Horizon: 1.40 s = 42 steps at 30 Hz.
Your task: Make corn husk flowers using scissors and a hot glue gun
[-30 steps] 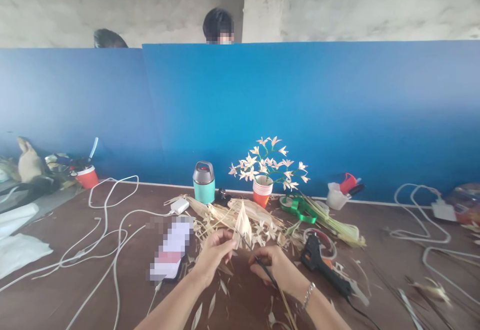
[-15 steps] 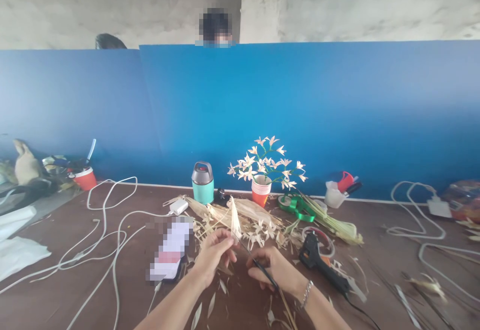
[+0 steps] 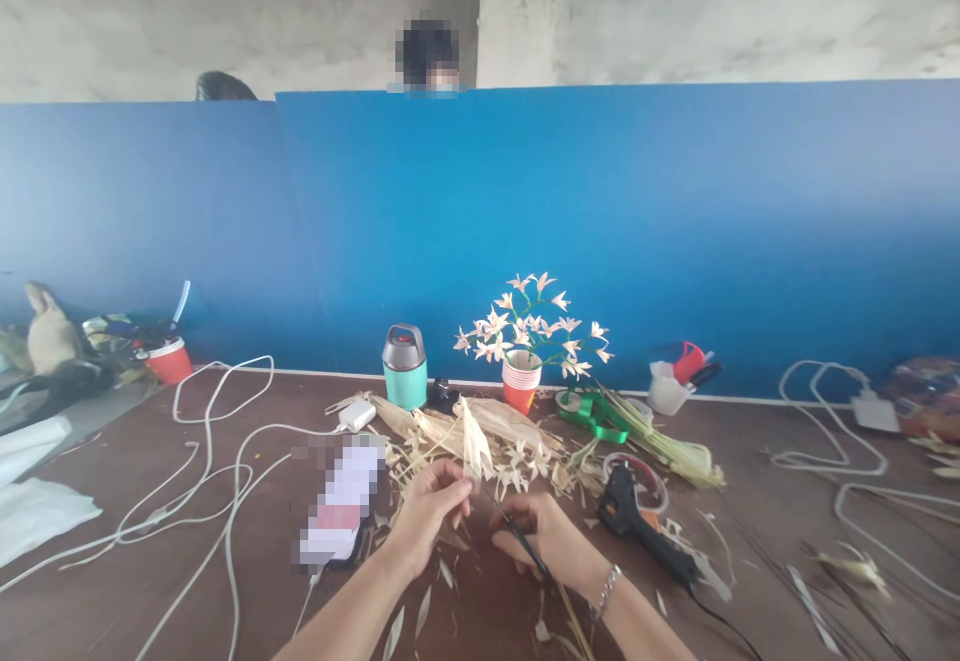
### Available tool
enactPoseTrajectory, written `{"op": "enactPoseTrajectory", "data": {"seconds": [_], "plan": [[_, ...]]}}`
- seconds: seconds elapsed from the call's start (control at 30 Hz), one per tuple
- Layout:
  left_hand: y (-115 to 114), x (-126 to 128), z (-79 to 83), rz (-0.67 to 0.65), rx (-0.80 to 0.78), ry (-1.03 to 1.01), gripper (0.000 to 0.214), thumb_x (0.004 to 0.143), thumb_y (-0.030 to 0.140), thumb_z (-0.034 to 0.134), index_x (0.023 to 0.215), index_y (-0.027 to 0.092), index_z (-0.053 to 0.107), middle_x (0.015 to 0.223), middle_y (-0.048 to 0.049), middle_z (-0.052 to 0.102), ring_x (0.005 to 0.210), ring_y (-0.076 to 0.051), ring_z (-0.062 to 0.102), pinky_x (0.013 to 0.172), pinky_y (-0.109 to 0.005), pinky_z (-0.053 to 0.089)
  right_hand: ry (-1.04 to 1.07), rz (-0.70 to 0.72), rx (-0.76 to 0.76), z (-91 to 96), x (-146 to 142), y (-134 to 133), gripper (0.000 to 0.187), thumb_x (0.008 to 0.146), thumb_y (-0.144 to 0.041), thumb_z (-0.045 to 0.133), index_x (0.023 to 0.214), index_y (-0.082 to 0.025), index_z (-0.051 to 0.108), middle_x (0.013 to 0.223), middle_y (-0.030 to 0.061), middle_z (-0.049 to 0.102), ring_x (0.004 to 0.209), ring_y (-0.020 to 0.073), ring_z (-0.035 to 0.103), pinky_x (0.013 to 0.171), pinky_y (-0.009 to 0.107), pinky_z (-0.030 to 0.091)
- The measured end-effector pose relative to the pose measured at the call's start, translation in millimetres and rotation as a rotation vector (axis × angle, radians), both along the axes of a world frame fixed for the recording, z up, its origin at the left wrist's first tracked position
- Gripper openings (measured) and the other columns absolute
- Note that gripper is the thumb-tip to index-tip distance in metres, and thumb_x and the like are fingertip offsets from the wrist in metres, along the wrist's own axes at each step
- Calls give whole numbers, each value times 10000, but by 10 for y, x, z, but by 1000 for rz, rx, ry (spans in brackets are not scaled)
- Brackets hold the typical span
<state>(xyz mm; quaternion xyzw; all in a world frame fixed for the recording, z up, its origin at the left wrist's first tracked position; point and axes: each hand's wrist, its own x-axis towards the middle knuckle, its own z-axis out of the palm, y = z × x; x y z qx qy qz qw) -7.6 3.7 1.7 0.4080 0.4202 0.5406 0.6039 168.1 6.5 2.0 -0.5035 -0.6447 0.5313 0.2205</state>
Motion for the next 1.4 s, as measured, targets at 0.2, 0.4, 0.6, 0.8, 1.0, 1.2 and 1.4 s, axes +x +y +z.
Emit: {"op": "enactPoseTrajectory", "data": {"seconds": [0.2,0.4,0.6,0.8,1.0,1.2,1.4], "plan": [[-13,9,17,11,-23,-39,246,624,267,709,635,174,481,568,42,588,436,-62,510,381,-152,293,26,3,4,-25,2,20,230,659,-307,677,793,-125,632,475,-55,524,380,62,439,338,151,301],[-18,23,37,44,-24,30,225,659,310,666,651,178,484,605,30,620,412,-68,531,356,-156,285,46,44,75,-46,4,9,157,667,-258,651,750,-126,635,509,-43,539,427,70,458,405,164,361],[-25,31,32,49,-20,97,241,674,345,657,674,185,477,620,19,647,412,-81,549,365,-164,303,72,65,116,-124,19,22,126,683,-227,620,755,-126,644,530,-33,544,458,79,452,430,176,358],[-39,41,17,36,-44,100,231,700,362,628,709,192,471,535,27,634,391,-80,527,383,-161,296,72,113,180,-128,28,34,118,710,-220,592,758,-133,657,519,-43,521,447,73,424,436,182,342],[-48,41,54,17,-48,30,189,673,297,631,725,182,490,570,10,654,435,-87,556,420,-172,328,69,98,176,-77,20,19,126,699,-206,594,767,-124,661,511,-47,513,445,71,411,431,181,329],[-45,35,63,16,-75,3,170,661,276,628,686,182,489,550,12,644,419,-77,541,398,-164,289,19,82,203,-77,23,14,130,675,-217,643,767,-130,675,534,-37,564,478,80,437,446,176,346],[-44,25,54,-7,-71,4,163,648,263,630,668,183,489,538,12,640,412,-81,542,392,-164,285,-4,88,235,-91,34,21,179,681,-278,664,786,-137,696,553,-32,594,505,89,459,460,173,361]]}}
